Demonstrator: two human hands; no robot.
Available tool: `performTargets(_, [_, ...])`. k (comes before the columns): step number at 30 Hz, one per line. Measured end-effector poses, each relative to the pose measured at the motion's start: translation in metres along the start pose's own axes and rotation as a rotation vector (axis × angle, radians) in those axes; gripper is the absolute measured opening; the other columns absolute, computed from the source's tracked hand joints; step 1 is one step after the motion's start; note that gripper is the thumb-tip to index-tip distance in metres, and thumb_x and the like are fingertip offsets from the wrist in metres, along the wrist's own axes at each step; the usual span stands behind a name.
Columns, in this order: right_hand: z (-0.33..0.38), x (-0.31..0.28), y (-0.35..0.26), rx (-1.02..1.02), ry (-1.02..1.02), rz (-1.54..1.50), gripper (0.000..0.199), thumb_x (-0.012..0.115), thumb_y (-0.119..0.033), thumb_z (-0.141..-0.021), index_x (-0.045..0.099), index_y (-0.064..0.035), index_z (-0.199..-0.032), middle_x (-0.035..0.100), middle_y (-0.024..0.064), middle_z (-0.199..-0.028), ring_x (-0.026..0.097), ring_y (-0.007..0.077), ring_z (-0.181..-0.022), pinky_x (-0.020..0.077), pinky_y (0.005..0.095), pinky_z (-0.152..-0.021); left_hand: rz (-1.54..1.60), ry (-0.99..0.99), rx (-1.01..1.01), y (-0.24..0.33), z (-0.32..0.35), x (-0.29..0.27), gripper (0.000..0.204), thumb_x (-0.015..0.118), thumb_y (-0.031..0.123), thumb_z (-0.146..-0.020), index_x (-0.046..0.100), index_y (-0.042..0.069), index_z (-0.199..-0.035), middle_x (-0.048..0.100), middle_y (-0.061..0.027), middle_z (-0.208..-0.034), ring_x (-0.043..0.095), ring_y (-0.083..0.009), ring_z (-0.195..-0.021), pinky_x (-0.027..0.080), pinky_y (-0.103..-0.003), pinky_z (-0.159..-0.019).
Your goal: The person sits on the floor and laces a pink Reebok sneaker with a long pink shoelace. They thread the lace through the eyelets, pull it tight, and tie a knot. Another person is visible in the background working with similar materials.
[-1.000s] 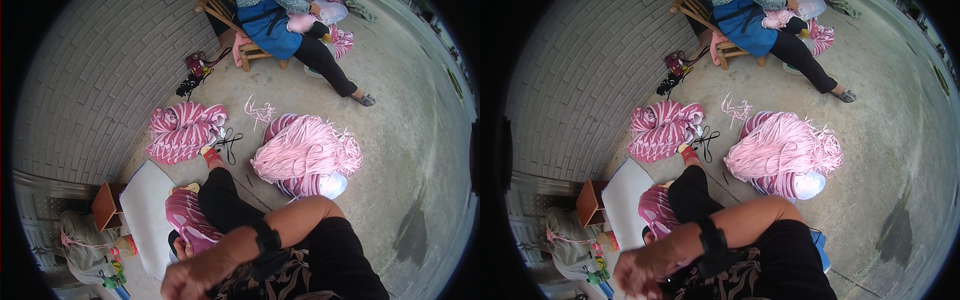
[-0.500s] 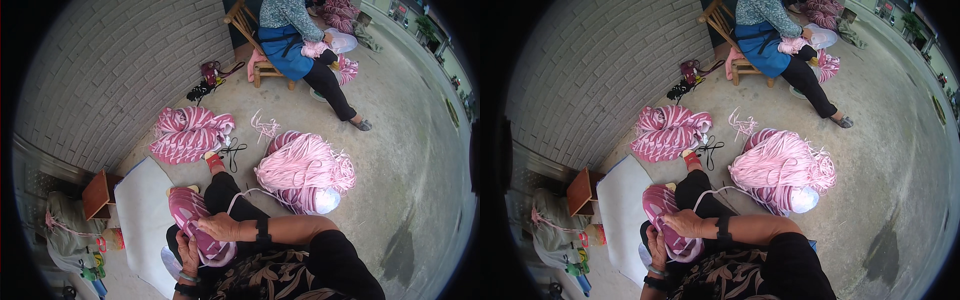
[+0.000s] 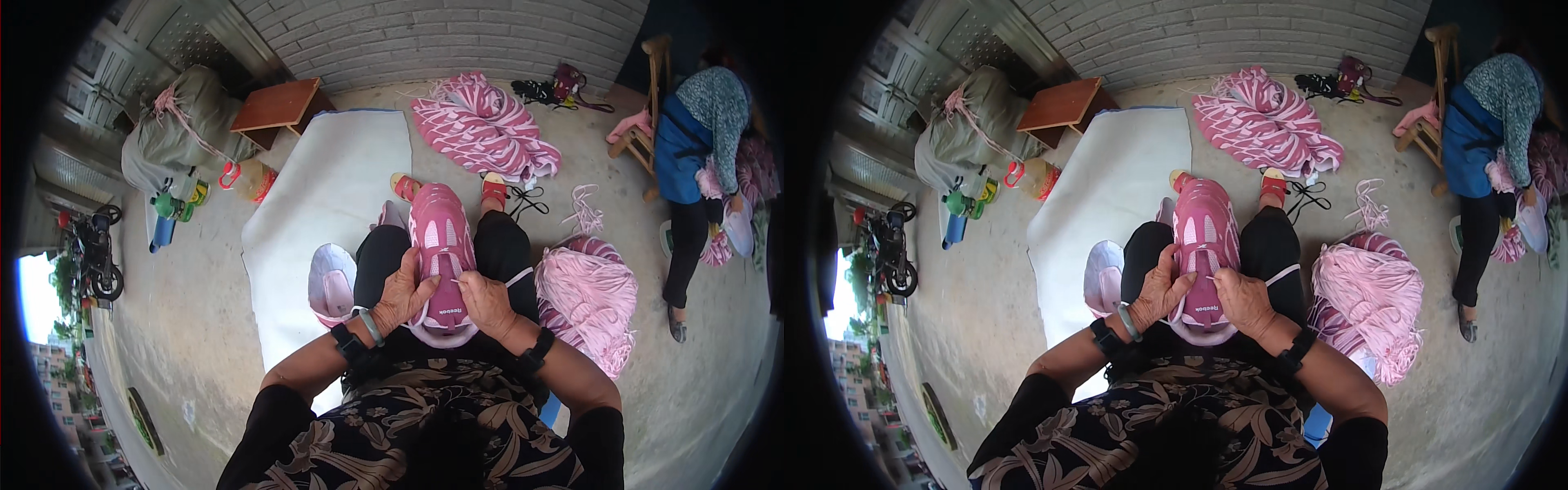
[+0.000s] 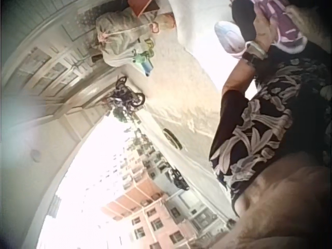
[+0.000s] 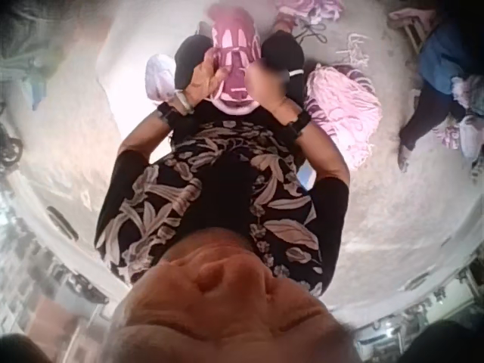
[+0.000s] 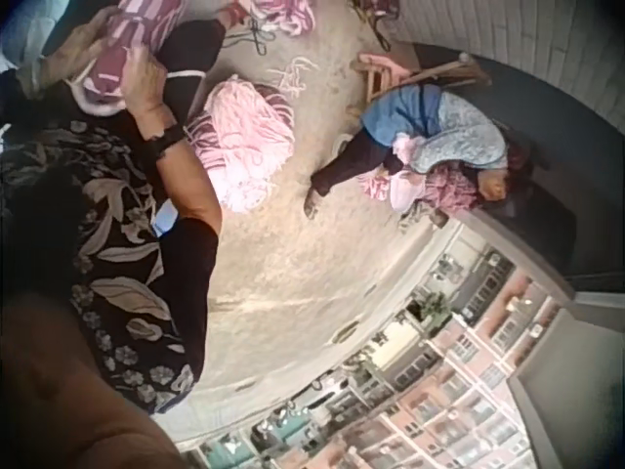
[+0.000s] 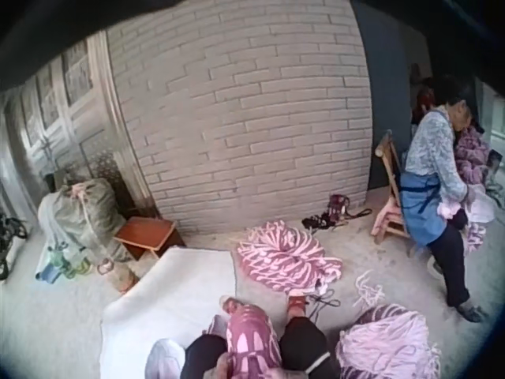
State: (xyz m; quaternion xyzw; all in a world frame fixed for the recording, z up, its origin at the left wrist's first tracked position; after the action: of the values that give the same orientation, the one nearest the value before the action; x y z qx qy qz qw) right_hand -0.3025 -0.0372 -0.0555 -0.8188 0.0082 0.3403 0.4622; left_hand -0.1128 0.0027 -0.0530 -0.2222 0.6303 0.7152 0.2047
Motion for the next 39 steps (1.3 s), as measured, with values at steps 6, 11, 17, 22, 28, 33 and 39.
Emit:
performTargets(6, [-0.032,-0.025,0.02,0.127,0.033,-0.21,0.004,0.059,-0.005,-0.08,0.06,-0.0027,-0.083,0.06,0.013,-0.072,0.061,0.0255,-0.063,0.0464,0.0304,-0.057,0.17,-0.01,-0.042,0.005,-0.016,-0.011,0.044,0.064,0.027,-0.082,0.044,0.003,-0.112,0.052,-0.0034,-0.064,0.051,-0.0093,-0.061,0.043,-0.025,-0.057])
performTargets(11, [-0.049,-0.023,0.021,0.069,0.04,-0.02,0.004,0.06,-0.005,-0.075,0.061,-0.0064,-0.078,0.06,0.0096,-0.071,0.06,0.0269,-0.063,0.047,0.0329,-0.055,0.541,0.017,-0.041,-0.007,-0.03,-0.001,0.024,0.065,0.009,-0.082,0.049,0.006,-0.101,0.052,0.003,-0.071,0.048,-0.0035,-0.065,0.041,-0.019,-0.06])
performTargets(17, [-0.059,-0.023,0.011,0.023,-0.062,0.097,0.003,0.057,-0.006,-0.072,0.055,-0.0069,-0.074,0.058,0.0102,-0.07,0.059,0.0308,-0.065,0.0469,0.0375,-0.056,0.501,-0.043,-0.115,-0.007,-0.039,-0.001,0.025,0.068,0.007,-0.075,0.048,0.007,-0.091,0.047,0.003,-0.066,0.043,-0.0053,-0.059,0.04,-0.021,-0.057])
performTargets(22, [-0.066,-0.021,0.01,0.011,-0.148,0.125,0.002,0.055,-0.007,-0.073,0.054,-0.0056,-0.073,0.058,0.0119,-0.069,0.058,0.0321,-0.066,0.0466,0.0394,-0.058,0.46,-0.086,-0.163,-0.005,-0.041,-0.005,0.026,0.068,0.003,-0.077,0.046,0.01,-0.09,0.045,0.0057,-0.068,0.042,-0.0028,-0.061,0.037,-0.018,-0.057])
performTargets(28, [-0.077,-0.018,0.015,0.003,-0.285,0.173,0.004,0.053,-0.008,-0.072,0.054,-0.0042,-0.07,0.058,0.0151,-0.069,0.058,0.0337,-0.065,0.0459,0.0422,-0.059,0.479,-0.091,-0.165,-0.003,-0.038,-0.007,0.028,0.068,0.005,-0.077,0.044,0.009,-0.09,0.044,0.0046,-0.068,0.041,-0.0032,-0.061,0.036,-0.019,-0.056])
performTargets(33, [-0.082,-0.016,0.029,0.247,-0.449,-0.096,0.008,0.056,-0.009,-0.076,0.058,-0.0019,-0.073,0.058,0.014,-0.067,0.059,0.0258,-0.06,0.0454,0.0362,-0.056,0.465,-0.085,-0.101,-0.005,-0.039,-0.005,0.03,0.067,0.007,-0.077,0.042,0.009,-0.093,0.044,0.0033,-0.065,0.04,-0.0042,-0.06,0.036,-0.02,-0.055])
performTargets(39, [-0.067,-0.014,0.023,0.551,-0.387,-0.517,0.005,0.057,-0.004,-0.081,0.057,-0.0008,-0.077,0.05,0.0045,-0.063,0.048,0.0058,-0.062,0.0408,0.0254,-0.053,0.463,-0.092,-0.118,0.002,-0.035,-0.007,0.03,0.066,0.006,-0.077,0.042,0.01,-0.095,0.042,0.0021,-0.064,0.039,-0.0044,-0.058,0.035,-0.021,-0.053])
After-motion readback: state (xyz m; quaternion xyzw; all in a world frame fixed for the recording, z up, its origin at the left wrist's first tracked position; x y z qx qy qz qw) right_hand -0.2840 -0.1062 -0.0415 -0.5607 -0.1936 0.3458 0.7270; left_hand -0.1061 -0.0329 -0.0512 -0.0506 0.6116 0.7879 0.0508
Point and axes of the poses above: each hand's wrist, its own z-axis away from the middle knuckle, its own x-axis out of the palm, y = z × x, the point moved 1 cm from there along -z, towards the middle knuckle
